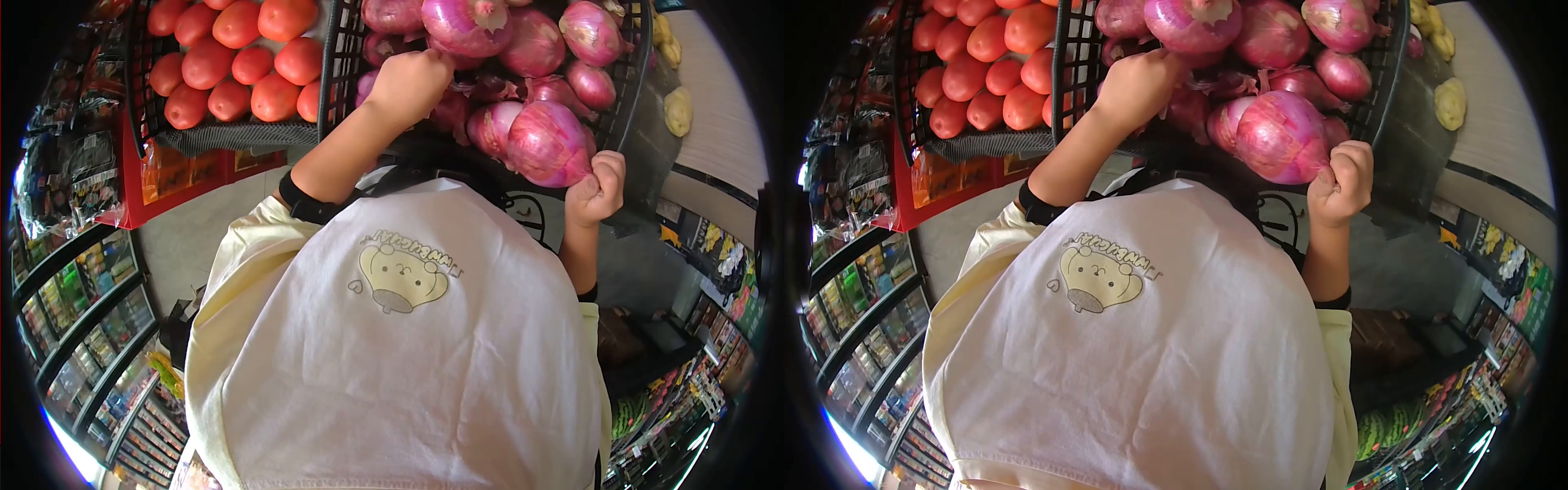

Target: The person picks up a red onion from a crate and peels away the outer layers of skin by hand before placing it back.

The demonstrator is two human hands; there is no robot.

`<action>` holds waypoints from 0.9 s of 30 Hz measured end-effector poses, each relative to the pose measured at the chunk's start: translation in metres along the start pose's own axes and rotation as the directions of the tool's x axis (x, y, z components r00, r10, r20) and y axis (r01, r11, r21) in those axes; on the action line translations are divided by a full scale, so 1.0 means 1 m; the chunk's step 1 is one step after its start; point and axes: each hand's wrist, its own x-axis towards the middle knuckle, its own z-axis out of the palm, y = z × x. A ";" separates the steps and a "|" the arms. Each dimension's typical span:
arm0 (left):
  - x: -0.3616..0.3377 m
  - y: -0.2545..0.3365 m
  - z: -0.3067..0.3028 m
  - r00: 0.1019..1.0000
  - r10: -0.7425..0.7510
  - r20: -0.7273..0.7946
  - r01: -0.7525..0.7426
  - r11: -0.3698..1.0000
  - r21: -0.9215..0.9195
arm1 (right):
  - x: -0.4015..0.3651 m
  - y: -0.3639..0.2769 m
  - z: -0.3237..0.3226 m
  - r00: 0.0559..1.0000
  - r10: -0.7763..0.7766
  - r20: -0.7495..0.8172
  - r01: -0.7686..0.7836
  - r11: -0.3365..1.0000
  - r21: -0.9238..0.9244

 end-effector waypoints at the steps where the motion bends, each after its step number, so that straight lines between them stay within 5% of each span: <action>1: -0.001 -0.002 0.000 1.000 -0.002 -0.001 0.002 1.000 0.002 | 0.000 0.001 0.001 1.000 -0.004 -0.005 0.004 1.000 0.007; 7: 0.005 0.019 -0.010 0.999 -0.031 -0.019 0.026 0.971 -0.237 | 0.000 -0.001 -0.003 0.996 -0.022 0.087 0.024 0.999 -0.031; 9: 0.010 0.027 -0.010 0.995 -0.071 -0.073 0.021 0.841 -0.540 | 0.000 -0.004 -0.003 0.994 -0.037 0.107 0.041 0.998 -0.039; 11: 0.019 0.035 -0.013 0.998 -0.062 0.019 0.060 0.765 -0.641 | 0.001 -0.006 -0.004 0.991 -0.053 0.126 0.059 0.997 -0.047; 13: 0.028 0.046 -0.010 0.949 -0.095 0.299 0.312 0.399 -0.862 | 0.000 -0.007 -0.004 0.985 -0.080 0.155 0.087 0.995 -0.041; 14: 0.034 0.049 -0.010 0.892 -0.093 0.443 0.445 0.360 -0.820 | 0.002 -0.008 -0.003 0.985 -0.081 0.155 0.088 0.995 -0.039; 17: 0.045 0.051 -0.001 0.902 -0.034 0.429 0.396 0.458 -0.796 | 0.008 -0.011 0.000 0.976 -0.157 0.151 0.158 0.987 0.009; 18: 0.043 0.053 0.020 0.968 -0.034 0.248 0.238 0.436 -0.868 | 0.007 -0.011 0.000 0.974 -0.166 0.156 0.167 0.986 0.007; 19: 0.043 0.051 0.028 0.968 -0.031 0.248 0.237 0.436 -0.868 | 0.007 -0.011 0.000 0.972 -0.173 0.161 0.175 0.985 0.004; 21: 0.045 0.050 0.032 0.998 0.029 0.057 0.026 0.626 -0.779 | 0.006 -0.011 0.000 0.972 -0.175 0.154 0.178 0.984 -0.001; 22: 0.045 0.051 0.029 0.998 0.031 0.060 0.027 0.626 -0.779 | 0.005 -0.011 0.000 0.973 -0.179 0.147 0.182 0.983 -0.005; 24: 0.041 0.049 0.019 0.962 -0.078 0.263 0.189 0.883 -0.431 | 0.004 -0.010 0.000 0.976 -0.175 0.133 0.176 0.984 -0.002; 27: 0.032 0.042 0.014 0.968 -0.113 0.225 0.196 0.900 -0.390 | 0.001 -0.008 0.000 0.981 -0.162 0.111 0.162 0.987 0.008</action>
